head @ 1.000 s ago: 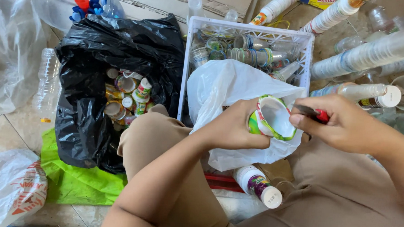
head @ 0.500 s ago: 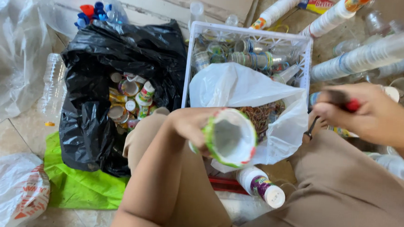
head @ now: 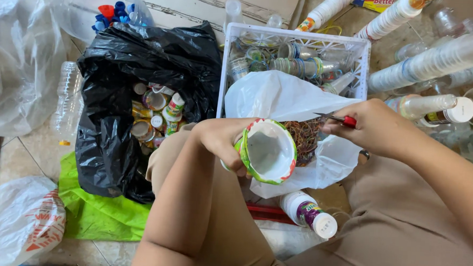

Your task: Cutting the top rims off plastic cups using a utility knife

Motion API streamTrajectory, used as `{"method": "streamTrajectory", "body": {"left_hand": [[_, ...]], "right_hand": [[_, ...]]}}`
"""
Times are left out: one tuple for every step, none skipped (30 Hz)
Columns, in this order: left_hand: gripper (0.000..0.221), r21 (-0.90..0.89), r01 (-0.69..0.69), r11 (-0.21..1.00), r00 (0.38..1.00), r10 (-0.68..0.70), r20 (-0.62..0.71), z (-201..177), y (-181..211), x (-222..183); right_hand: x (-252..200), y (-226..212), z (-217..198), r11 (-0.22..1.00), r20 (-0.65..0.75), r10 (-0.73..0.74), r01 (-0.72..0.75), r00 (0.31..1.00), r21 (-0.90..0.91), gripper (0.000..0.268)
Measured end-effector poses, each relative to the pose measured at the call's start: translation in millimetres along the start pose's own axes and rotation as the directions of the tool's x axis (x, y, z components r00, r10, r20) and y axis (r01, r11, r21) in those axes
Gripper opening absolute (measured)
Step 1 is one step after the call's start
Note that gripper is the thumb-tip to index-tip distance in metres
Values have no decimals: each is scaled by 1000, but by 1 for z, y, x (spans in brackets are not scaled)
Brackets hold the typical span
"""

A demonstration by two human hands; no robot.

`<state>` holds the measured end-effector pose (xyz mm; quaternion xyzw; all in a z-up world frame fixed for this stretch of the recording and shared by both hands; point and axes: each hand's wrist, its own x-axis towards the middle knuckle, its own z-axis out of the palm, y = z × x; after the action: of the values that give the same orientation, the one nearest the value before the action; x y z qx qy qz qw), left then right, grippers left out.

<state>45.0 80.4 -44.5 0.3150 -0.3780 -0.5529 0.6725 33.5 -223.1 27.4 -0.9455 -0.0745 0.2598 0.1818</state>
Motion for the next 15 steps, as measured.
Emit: {"method": "streamTrajectory", "body": {"left_hand": [[23, -1, 2, 1000, 1000, -2, 2, 0, -1, -1], [28, 38, 25, 999, 997, -23, -68, 0, -2, -2], [33, 74, 49, 996, 989, -39, -142, 1, -4, -4], [33, 73, 51, 996, 989, -40, -143, 3, 1, 0], [37, 256, 48, 966, 978, 7, -208, 5, 7, 4], [41, 430, 58, 901, 963, 63, -263, 8, 12, 7], [41, 432, 60, 900, 961, 64, -268, 10, 13, 10], [41, 414, 108, 904, 953, 23, -301, 11, 14, 13], [42, 394, 157, 906, 942, -18, -334, 14, 15, 16], [42, 395, 158, 905, 941, -17, -339, 13, 14, 22], [49, 485, 275, 830, 904, -51, -424, 13, 11, 26], [56, 553, 392, 735, 857, -74, -510, 14, 10, 30], [56, 551, 400, 732, 846, -64, -529, 12, 3, 36], [52, 565, 358, 743, 868, -41, -495, 11, -3, 41], [49, 582, 321, 747, 884, -16, -467, 9, -7, 43]], "right_hand": [[2, 3, 2, 1000, -1, 2, -2, 1000, 2, 17], [4, 6, 4, 1000, -1, -4, 4, 1000, -1, 19], [6, 8, 6, 1000, 2, -13, 13, 1000, -5, 23], [5, 6, 4, 1000, 4, -13, 13, 1000, -4, 23], [5, 4, 1, 999, 3, 27, -27, 1000, -22, 19], [4, 1, -2, 997, 1, 67, -67, 998, -40, 16], [4, 1, -4, 997, 1, 62, -62, 998, -41, 16], [3, 1, -6, 995, -26, 82, -80, 996, 63, 13], [3, 0, -8, 981, -51, 104, -94, 993, 167, 19], [-2, -8, -13, 982, -50, 98, -88, 994, 166, 19], [-6, -17, -18, 918, 14, 120, -117, 993, 379, 18], [-11, -26, -23, 807, 84, 127, -152, 988, 571, 24], [-10, -24, -19, 813, 87, 104, -135, 991, 566, 24], [-8, -23, -14, 843, 117, 74, -125, 990, 523, 27], [-4, -23, -8, 872, 143, 35, -100, 989, 478, 33]]}}
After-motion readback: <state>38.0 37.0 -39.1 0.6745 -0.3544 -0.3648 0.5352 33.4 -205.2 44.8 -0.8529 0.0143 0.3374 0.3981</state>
